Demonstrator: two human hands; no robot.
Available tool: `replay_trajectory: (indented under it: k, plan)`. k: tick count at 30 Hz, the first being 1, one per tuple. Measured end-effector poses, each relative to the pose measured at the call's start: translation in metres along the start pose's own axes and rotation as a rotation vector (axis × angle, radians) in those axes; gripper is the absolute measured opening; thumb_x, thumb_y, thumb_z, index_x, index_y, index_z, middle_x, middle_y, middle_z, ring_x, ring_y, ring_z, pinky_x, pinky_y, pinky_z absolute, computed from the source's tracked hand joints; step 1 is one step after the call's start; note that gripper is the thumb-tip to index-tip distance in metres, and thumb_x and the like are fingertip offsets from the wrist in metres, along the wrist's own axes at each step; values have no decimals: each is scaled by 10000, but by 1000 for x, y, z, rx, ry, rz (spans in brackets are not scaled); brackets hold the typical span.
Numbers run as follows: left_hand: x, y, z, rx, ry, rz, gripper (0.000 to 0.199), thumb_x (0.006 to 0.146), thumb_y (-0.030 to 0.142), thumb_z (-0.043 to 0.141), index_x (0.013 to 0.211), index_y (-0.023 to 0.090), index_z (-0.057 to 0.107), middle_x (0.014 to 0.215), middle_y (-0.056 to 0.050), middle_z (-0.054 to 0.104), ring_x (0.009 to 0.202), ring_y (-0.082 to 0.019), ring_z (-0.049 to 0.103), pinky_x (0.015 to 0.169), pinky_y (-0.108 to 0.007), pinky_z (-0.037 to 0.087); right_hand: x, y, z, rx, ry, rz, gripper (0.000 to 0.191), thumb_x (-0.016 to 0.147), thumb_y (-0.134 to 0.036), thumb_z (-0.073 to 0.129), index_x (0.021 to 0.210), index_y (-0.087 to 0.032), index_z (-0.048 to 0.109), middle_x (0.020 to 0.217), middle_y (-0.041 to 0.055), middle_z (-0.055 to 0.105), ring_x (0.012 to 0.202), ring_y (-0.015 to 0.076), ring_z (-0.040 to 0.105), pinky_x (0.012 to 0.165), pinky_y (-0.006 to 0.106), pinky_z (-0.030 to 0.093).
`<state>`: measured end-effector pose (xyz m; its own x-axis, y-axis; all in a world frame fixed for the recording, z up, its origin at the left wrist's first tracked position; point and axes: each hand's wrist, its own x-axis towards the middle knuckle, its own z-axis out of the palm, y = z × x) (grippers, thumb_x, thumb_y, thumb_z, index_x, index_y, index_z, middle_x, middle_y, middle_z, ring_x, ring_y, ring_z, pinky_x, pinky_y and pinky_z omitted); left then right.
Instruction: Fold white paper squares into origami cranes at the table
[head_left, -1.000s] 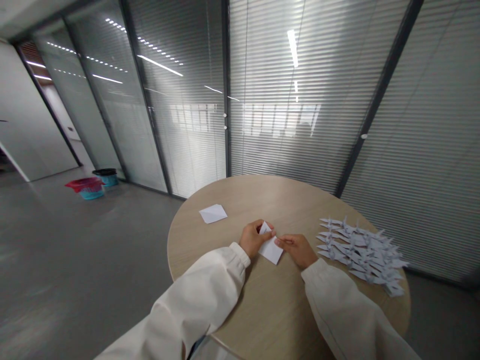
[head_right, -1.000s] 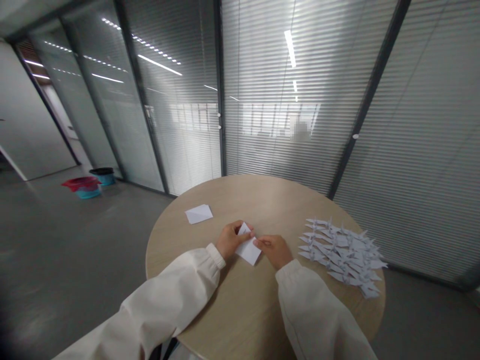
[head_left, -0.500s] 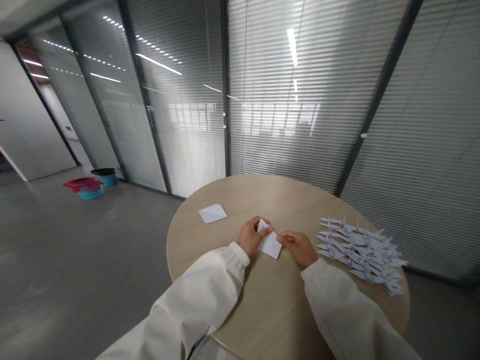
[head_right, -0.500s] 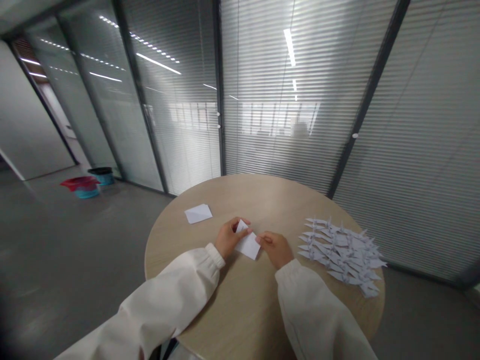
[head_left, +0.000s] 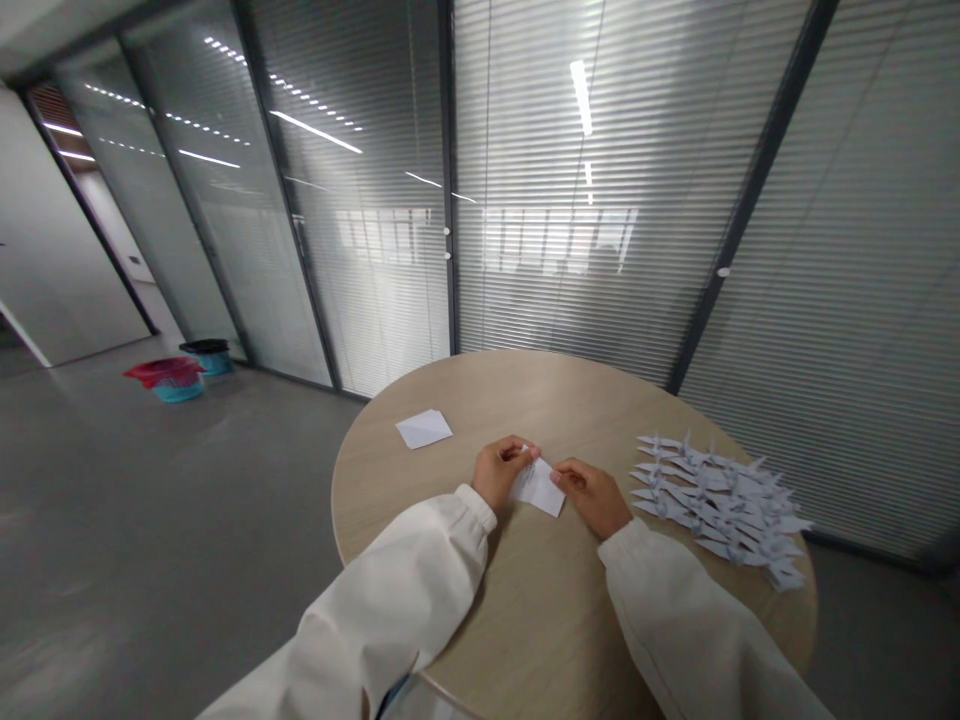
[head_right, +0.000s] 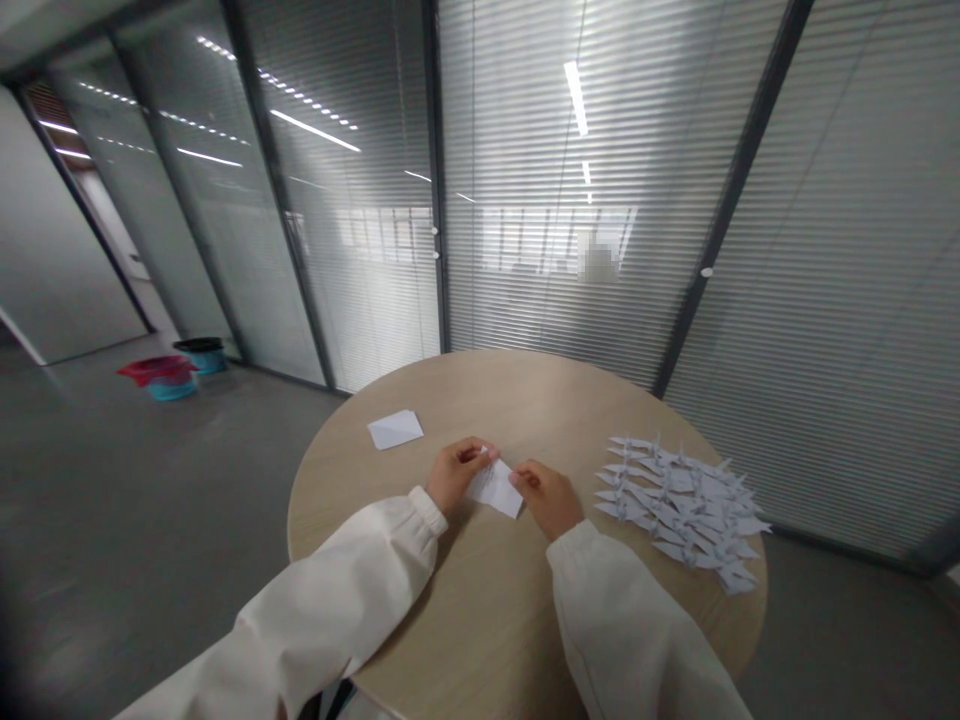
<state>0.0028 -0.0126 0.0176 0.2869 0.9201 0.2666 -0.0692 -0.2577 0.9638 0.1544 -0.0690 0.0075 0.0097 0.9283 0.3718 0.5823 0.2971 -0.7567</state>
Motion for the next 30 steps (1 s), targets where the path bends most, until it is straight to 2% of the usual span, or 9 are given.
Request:
replay_trajectory:
  k: [5,11,15,20,25,30]
  plan:
    - [-3,-1,4,-47,-84,-58,344,568,422,654,653,93,604,514,-1,541,434,-70,447,415,-180,295,-1,-2,1,-19,23,-30,250,758,-381,453,757,-189,612,661,18,639,600,138,577,548,214,422]
    - [-6,-2,3,-73,-101,-56,337,587,425,641,642,98,584,501,0,542,405,-71,448,392,-178,301,-2,-5,-4,-61,26,-83,233,758,-350,463,694,-178,607,632,6,626,606,131,567,578,210,411]
    - [-5,-3,4,-40,-95,-60,338,598,427,634,659,98,586,512,-4,551,419,-77,461,397,-177,318,-2,-7,-4,-52,21,-71,250,760,-367,452,698,-176,600,617,1,615,577,126,555,538,201,397]
    - [-3,-2,2,13,-51,-9,326,606,413,631,668,93,611,549,-23,581,487,-89,501,479,-192,392,0,-2,-6,-43,121,-47,265,768,-386,426,756,-184,596,696,12,627,635,141,556,570,213,402]
    - [-4,-2,0,116,-123,-23,368,619,455,598,711,101,636,582,-42,605,504,-101,518,506,-208,420,2,5,-10,-50,224,68,338,733,-467,446,801,-175,603,665,19,616,570,146,530,489,215,388]
    - [-9,2,1,182,-211,6,357,629,438,594,767,115,658,664,-63,642,568,-126,550,529,-206,407,0,-3,-7,-50,112,-11,296,739,-444,459,759,-193,613,650,3,609,588,136,531,522,208,390]
